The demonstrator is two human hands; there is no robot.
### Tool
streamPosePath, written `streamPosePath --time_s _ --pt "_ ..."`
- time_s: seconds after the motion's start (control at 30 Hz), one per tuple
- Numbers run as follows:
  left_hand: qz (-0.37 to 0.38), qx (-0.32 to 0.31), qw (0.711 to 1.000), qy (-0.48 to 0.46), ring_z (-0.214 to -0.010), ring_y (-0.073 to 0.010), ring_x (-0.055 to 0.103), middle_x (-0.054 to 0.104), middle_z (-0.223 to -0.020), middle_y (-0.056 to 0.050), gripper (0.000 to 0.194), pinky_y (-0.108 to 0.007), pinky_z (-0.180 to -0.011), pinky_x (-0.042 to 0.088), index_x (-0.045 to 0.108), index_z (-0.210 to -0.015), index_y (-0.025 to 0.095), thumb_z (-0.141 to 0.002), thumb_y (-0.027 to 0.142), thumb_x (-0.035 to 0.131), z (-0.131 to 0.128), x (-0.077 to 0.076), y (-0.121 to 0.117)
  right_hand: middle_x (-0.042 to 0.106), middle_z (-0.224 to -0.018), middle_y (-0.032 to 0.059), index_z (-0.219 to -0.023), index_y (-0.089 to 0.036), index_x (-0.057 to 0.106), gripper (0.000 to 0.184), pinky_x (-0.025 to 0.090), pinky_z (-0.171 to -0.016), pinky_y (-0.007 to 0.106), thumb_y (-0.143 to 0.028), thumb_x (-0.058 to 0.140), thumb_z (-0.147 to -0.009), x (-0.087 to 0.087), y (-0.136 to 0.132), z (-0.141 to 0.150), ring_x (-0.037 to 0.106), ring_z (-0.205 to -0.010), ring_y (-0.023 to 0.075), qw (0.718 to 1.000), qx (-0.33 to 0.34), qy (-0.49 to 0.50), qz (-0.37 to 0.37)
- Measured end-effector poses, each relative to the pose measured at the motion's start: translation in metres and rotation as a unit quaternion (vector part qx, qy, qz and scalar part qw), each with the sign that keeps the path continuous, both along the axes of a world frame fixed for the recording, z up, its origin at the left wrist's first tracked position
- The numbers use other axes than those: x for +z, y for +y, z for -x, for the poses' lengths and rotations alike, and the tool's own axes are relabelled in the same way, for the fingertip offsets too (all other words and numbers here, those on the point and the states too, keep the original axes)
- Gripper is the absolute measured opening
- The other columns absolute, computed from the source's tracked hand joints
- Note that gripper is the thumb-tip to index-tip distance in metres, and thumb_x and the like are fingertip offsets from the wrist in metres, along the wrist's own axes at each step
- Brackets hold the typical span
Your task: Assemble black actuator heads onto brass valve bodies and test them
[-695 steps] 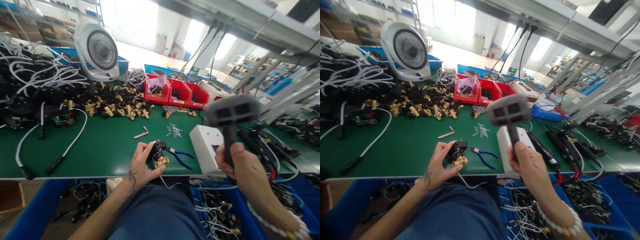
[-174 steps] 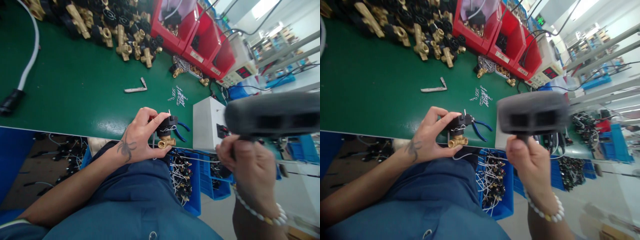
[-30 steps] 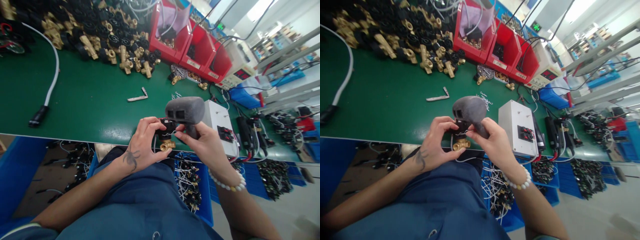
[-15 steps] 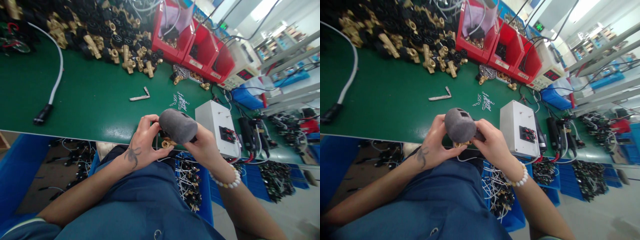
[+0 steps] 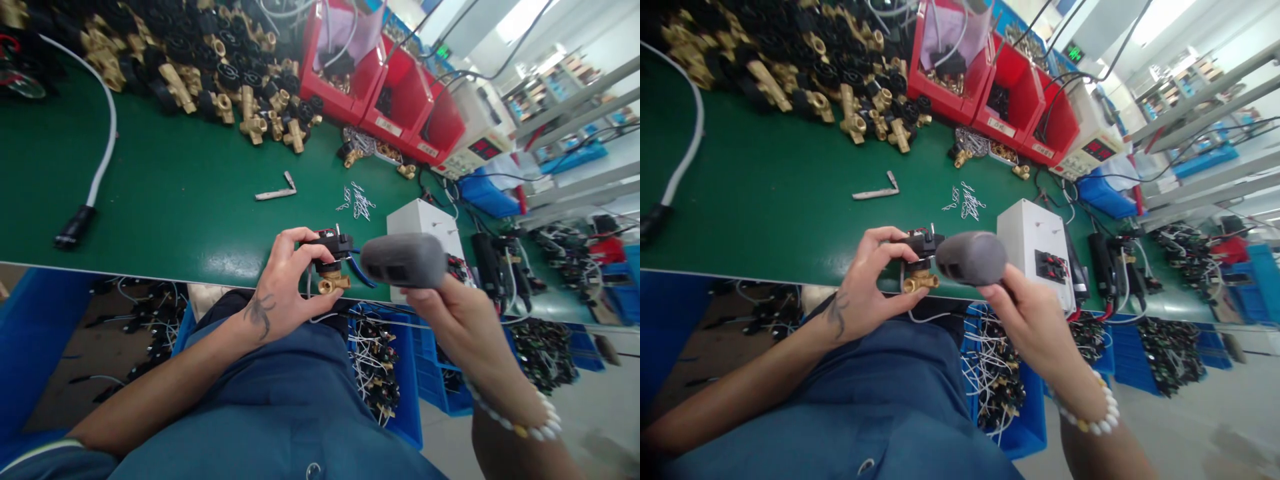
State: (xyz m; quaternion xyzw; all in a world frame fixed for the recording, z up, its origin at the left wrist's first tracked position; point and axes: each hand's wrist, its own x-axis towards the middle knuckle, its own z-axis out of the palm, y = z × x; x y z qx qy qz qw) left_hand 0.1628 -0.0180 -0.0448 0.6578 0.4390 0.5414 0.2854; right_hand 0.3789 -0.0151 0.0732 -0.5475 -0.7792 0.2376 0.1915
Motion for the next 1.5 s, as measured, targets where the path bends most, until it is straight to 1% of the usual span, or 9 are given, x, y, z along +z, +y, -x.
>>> streamPosePath --time_s 0.17,0.33,0.53,0.7,0.9,1.07,1.23,1.4,1.5 --pt "-0.003 -0.004 1.0 -0.001 -0.122 -0.0249 0.052 0.05 -0.122 -0.009 0.032 -0.045 -0.108 0.047 0.058 -0.107 0.021 -0.08 0.02 0.076 0.001 -0.001 0.0 0.038 -0.05 -0.0034 -0.08 -0.019 0.055 0.046 0.024 -0.04 0.024 -0.057 0.046 -0.104 -0.004 0.001 0.003 0.034 -0.041 0.0078 0.961 -0.082 0.243 -0.1" --pt "-0.013 0.008 1.0 0.01 -0.122 -0.0233 0.052 0.05 -0.121 -0.009 0.03 -0.041 -0.108 0.046 0.058 -0.106 0.019 -0.081 0.02 0.075 0.001 0.0 0.0 0.046 -0.053 -0.0015 -0.07 -0.017 0.053 0.056 0.025 -0.039 0.02 -0.066 0.054 -0.097 -0.008 0.004 0.006 0.036 -0.044 0.0067 0.997 -0.003 0.021 0.071" --pt "-0.011 0.005 1.0 0.0 -0.122 -0.0236 0.052 0.05 -0.121 -0.009 0.033 -0.04 -0.109 0.046 0.06 -0.105 0.018 -0.078 0.018 0.077 0.001 0.001 0.0 0.028 -0.05 -0.0046 -0.074 -0.021 0.045 0.05 0.02 -0.04 0.024 -0.058 0.035 -0.106 -0.003 0.004 0.015 0.027 -0.04 0.0087 0.953 -0.096 0.253 -0.137" --pt "-0.016 0.014 1.0 0.001 -0.12 -0.0243 0.052 0.051 -0.12 -0.01 0.033 -0.042 -0.107 0.047 0.059 -0.106 0.018 -0.079 0.019 0.077 0.002 -0.001 0.001 0.045 -0.051 -0.0016 -0.066 -0.016 0.052 0.048 0.022 -0.04 0.021 -0.053 0.065 -0.094 -0.011 0.004 0.016 0.036 -0.043 0.0067 0.996 -0.002 0.09 0.016" --pt "-0.006 0.008 1.0 -0.012 -0.121 -0.0243 0.052 0.05 -0.121 -0.009 0.034 -0.043 -0.108 0.047 0.06 -0.106 0.019 -0.077 0.018 0.078 0.002 -0.002 0.001 0.028 -0.049 -0.0071 -0.075 -0.018 0.05 0.048 0.02 -0.039 0.02 -0.055 0.044 -0.105 -0.004 0.009 0.008 0.024 -0.039 0.0045 0.945 -0.043 0.322 -0.03" --pt "-0.009 0.021 1.0 -0.009 -0.121 -0.0238 0.052 0.05 -0.122 -0.008 0.035 -0.043 -0.108 0.047 0.058 -0.107 0.02 -0.078 0.018 0.078 0.003 -0.003 0.001 0.04 -0.052 -0.0031 -0.067 -0.016 0.051 0.056 0.022 -0.039 0.019 -0.065 0.058 -0.094 -0.006 0.012 0.007 0.034 -0.044 0.0053 0.983 0.009 0.083 0.161" --pt "-0.003 0.014 1.0 -0.012 -0.122 -0.0228 0.052 0.049 -0.123 -0.008 0.034 -0.042 -0.109 0.046 0.059 -0.107 0.02 -0.078 0.018 0.077 0.003 -0.003 0.001 0.025 -0.047 -0.007 -0.071 -0.02 0.047 0.054 0.018 -0.038 0.021 -0.064 0.044 -0.101 0.003 0.012 0.009 0.02 -0.037 0.0055 0.952 -0.071 0.299 -0.017" --pt "-0.013 0.021 1.0 -0.003 -0.122 -0.0233 0.052 0.049 -0.122 -0.008 0.033 -0.043 -0.108 0.047 0.058 -0.106 0.021 -0.079 0.019 0.076 0.004 -0.003 0.001 0.041 -0.048 -0.0024 -0.062 -0.017 0.047 0.061 0.023 -0.035 0.019 -0.068 0.056 -0.094 -0.011 0.011 0.011 0.034 -0.039 0.006 0.976 0.01 0.143 0.163" --pt "-0.01 0.016 1.0 -0.002 -0.123 -0.0236 0.052 0.049 -0.123 -0.008 0.034 -0.042 -0.108 0.046 0.058 -0.107 0.02 -0.079 0.018 0.076 0.004 -0.004 0.001 0.035 -0.048 -0.0048 -0.066 -0.017 0.047 0.059 0.022 -0.038 0.019 -0.068 0.053 -0.096 -0.006 0.013 0.01 0.03 -0.039 0.0049 0.976 -0.031 0.196 0.089"
